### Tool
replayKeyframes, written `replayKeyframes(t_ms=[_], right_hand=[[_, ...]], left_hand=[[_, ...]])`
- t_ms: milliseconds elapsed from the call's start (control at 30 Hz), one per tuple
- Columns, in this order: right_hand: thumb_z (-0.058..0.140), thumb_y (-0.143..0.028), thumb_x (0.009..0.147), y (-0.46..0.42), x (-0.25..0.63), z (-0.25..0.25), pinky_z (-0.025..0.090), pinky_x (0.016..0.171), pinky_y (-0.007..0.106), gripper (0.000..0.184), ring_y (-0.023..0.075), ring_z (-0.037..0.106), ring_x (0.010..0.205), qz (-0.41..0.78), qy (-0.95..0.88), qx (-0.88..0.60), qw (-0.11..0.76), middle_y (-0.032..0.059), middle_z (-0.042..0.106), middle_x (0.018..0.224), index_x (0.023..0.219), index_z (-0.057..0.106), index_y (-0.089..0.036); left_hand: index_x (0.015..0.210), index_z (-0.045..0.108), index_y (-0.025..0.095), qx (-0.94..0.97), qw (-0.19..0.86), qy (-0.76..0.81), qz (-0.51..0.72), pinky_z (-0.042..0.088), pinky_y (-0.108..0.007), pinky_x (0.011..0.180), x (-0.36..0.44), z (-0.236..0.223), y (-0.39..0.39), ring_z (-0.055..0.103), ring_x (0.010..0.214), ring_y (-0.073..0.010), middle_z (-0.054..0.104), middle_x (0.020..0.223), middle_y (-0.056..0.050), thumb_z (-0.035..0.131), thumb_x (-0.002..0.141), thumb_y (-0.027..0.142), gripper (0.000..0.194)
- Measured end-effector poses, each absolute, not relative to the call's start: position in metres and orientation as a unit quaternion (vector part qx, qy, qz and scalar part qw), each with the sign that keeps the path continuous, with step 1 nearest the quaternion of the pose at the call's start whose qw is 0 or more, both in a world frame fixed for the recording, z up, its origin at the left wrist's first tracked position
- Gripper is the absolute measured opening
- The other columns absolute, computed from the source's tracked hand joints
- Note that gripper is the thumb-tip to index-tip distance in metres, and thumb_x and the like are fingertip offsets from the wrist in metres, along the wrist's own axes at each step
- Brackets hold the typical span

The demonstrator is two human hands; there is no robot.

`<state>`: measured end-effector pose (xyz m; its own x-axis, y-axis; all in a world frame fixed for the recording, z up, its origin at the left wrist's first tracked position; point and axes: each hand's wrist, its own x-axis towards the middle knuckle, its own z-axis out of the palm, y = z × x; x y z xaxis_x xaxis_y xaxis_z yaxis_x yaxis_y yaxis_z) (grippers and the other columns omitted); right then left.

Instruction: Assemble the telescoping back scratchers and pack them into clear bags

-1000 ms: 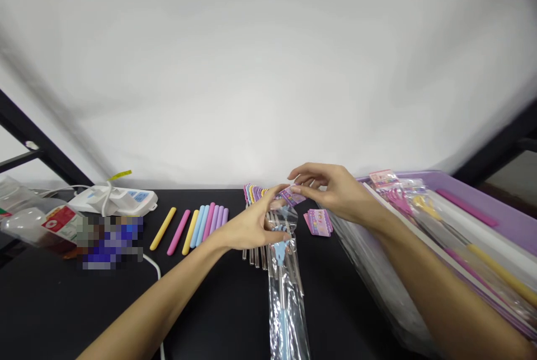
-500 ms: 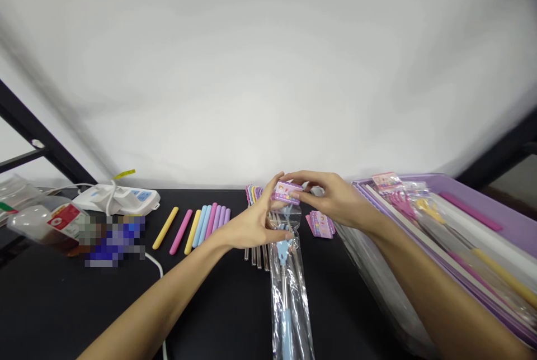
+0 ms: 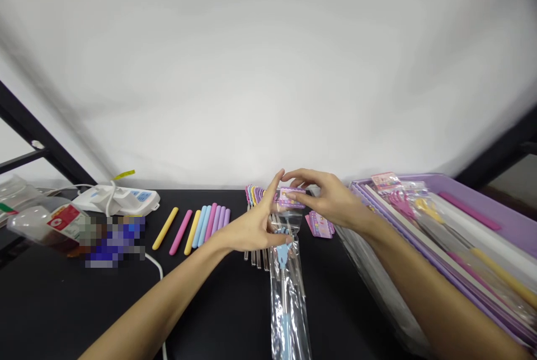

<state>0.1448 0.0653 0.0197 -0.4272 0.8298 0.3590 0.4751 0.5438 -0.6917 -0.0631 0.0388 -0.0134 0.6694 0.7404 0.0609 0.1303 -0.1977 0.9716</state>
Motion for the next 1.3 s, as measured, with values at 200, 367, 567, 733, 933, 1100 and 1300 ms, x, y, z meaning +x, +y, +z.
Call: replayKeyframes(t_ms=[200, 367, 567, 733, 933, 1100, 1300], right_hand=[[0.063, -0.037, 0.088, 0.063, 0.148, 0.027, 0.051, 0.084, 0.039, 0.02, 0.022, 0.066, 0.094, 0.239, -0.8, -0.422, 0.354, 0.0048, 0.074, 0.1, 0.099, 0.072, -0.023], [0.062, -0.034, 0.088, 0.066, 0.148, 0.024, 0.053, 0.082, 0.038, 0.016, 0.0212, 0.068, 0.09, 0.261, -0.788, -0.413, 0.375, 0.0052, 0.074, 0.095, 0.096, 0.069, -0.022], [0.069, -0.032, 0.08, 0.066, 0.146, 0.02, 0.054, 0.083, 0.038, 0.017, 0.0207, 0.067, 0.089, 0.308, -0.769, -0.392, 0.4, 0.0054, 0.072, 0.093, 0.092, 0.07, -0.021], [0.073, -0.038, 0.077, 0.065, 0.143, 0.02, 0.054, 0.082, 0.039, 0.024, 0.0229, 0.067, 0.089, 0.353, -0.753, -0.398, 0.388, 0.0074, 0.073, 0.091, 0.09, 0.071, -0.018], [0.073, -0.043, 0.079, 0.065, 0.148, 0.022, 0.052, 0.086, 0.04, 0.026, 0.0218, 0.067, 0.091, 0.395, -0.753, -0.38, 0.364, 0.0058, 0.072, 0.091, 0.086, 0.065, -0.019], [0.076, -0.043, 0.075, 0.064, 0.147, 0.022, 0.051, 0.07, 0.033, 0.031, 0.0183, 0.066, 0.077, 0.432, -0.724, -0.38, 0.381, 0.0024, 0.07, 0.081, 0.086, 0.056, -0.021], [0.079, -0.046, 0.072, 0.064, 0.139, 0.015, 0.047, 0.062, 0.031, 0.037, 0.0178, 0.064, 0.071, 0.431, -0.679, -0.409, 0.43, 0.0024, 0.07, 0.077, 0.088, 0.056, -0.021]], left_hand=[[0.155, -0.01, 0.036, 0.681, 0.606, 0.305, 0.277, 0.053, -0.027, 0.063, -0.065, -0.017, 0.043, 0.067, 0.067, -0.0122, 0.068, 0.116, -0.016, 0.076, 0.08, 0.023, 0.115], [0.14, 0.048, 0.018, 0.68, 0.617, 0.307, 0.25, 0.056, -0.038, 0.084, -0.064, -0.019, 0.048, 0.071, 0.1, -0.0275, 0.072, 0.108, -0.016, 0.078, 0.078, 0.03, 0.069], [0.131, 0.058, 0.016, 0.688, 0.598, 0.307, 0.274, 0.056, -0.04, 0.092, -0.063, -0.013, 0.048, 0.069, 0.108, -0.0263, 0.07, 0.118, -0.015, 0.077, 0.078, 0.026, 0.057], [0.115, 0.069, 0.015, 0.713, 0.562, 0.338, 0.248, 0.056, -0.038, 0.09, -0.064, -0.013, 0.048, 0.071, 0.097, -0.0229, 0.073, 0.109, -0.011, 0.074, 0.081, 0.035, 0.04], [0.111, 0.072, 0.013, 0.718, 0.556, 0.337, 0.249, 0.056, -0.035, 0.085, -0.066, -0.017, 0.05, 0.072, 0.088, -0.0207, 0.075, 0.102, -0.011, 0.071, 0.083, 0.037, 0.036], [0.111, 0.072, 0.014, 0.73, 0.538, 0.338, 0.252, 0.055, -0.036, 0.089, -0.065, -0.013, 0.05, 0.07, 0.098, -0.0225, 0.073, 0.11, -0.012, 0.071, 0.083, 0.036, 0.036], [0.109, 0.073, 0.014, 0.734, 0.531, 0.338, 0.254, 0.055, -0.037, 0.092, -0.066, -0.009, 0.049, 0.07, 0.098, -0.0214, 0.074, 0.11, -0.011, 0.072, 0.083, 0.037, 0.035]])
